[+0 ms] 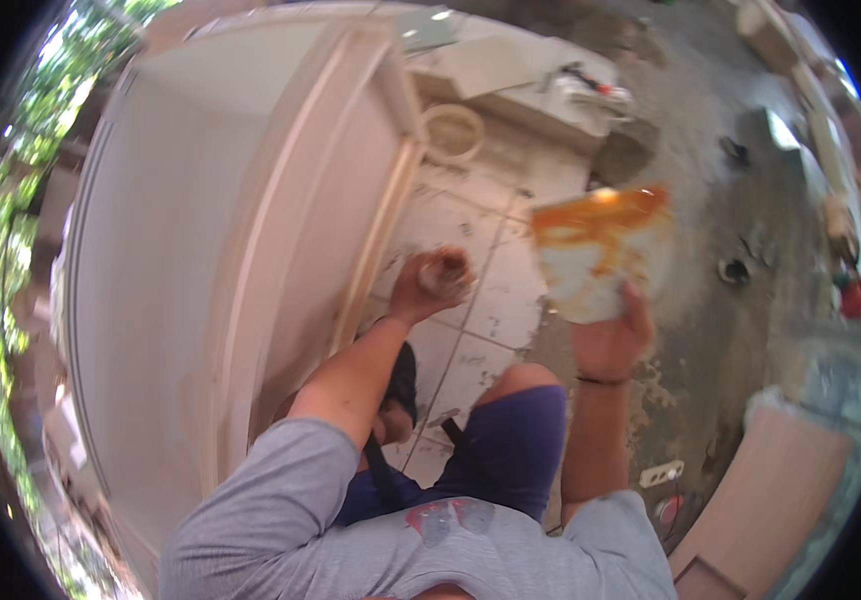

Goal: The person applies adhesive to a strip of veneer using a scraper and then attaches the veneer to the edge of a wooden cabinet frame.

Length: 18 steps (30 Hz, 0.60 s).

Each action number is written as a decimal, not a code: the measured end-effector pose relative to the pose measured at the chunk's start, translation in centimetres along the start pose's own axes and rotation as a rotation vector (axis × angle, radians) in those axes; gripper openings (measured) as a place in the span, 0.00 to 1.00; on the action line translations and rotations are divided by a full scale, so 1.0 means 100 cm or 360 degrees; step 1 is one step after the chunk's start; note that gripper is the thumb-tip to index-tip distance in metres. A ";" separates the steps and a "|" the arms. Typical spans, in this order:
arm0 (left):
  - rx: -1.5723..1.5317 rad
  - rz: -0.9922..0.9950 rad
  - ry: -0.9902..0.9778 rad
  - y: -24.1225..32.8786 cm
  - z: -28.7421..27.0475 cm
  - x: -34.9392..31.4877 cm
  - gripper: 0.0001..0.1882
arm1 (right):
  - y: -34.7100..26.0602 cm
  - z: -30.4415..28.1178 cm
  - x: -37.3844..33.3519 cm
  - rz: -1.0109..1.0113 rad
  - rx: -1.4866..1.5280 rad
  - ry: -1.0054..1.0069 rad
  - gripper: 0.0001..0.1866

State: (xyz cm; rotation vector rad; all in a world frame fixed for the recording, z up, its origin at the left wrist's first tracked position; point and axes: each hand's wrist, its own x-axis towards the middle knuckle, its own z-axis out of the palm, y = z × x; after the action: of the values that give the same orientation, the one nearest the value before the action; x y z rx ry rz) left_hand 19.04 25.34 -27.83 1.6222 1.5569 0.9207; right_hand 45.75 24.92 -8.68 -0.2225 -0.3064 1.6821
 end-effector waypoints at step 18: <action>0.0650 0.0062 -0.1585 0.267 -0.211 -0.010 0.14 | -0.062 -0.001 -0.032 -0.0379 -0.0696 0.0721 0.28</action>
State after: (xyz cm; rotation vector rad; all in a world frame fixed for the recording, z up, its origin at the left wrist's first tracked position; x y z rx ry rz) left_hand 14.29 23.57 5.85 1.9349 1.0059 -0.2518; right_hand 52.03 22.53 -6.86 -0.8453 -0.3395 1.2700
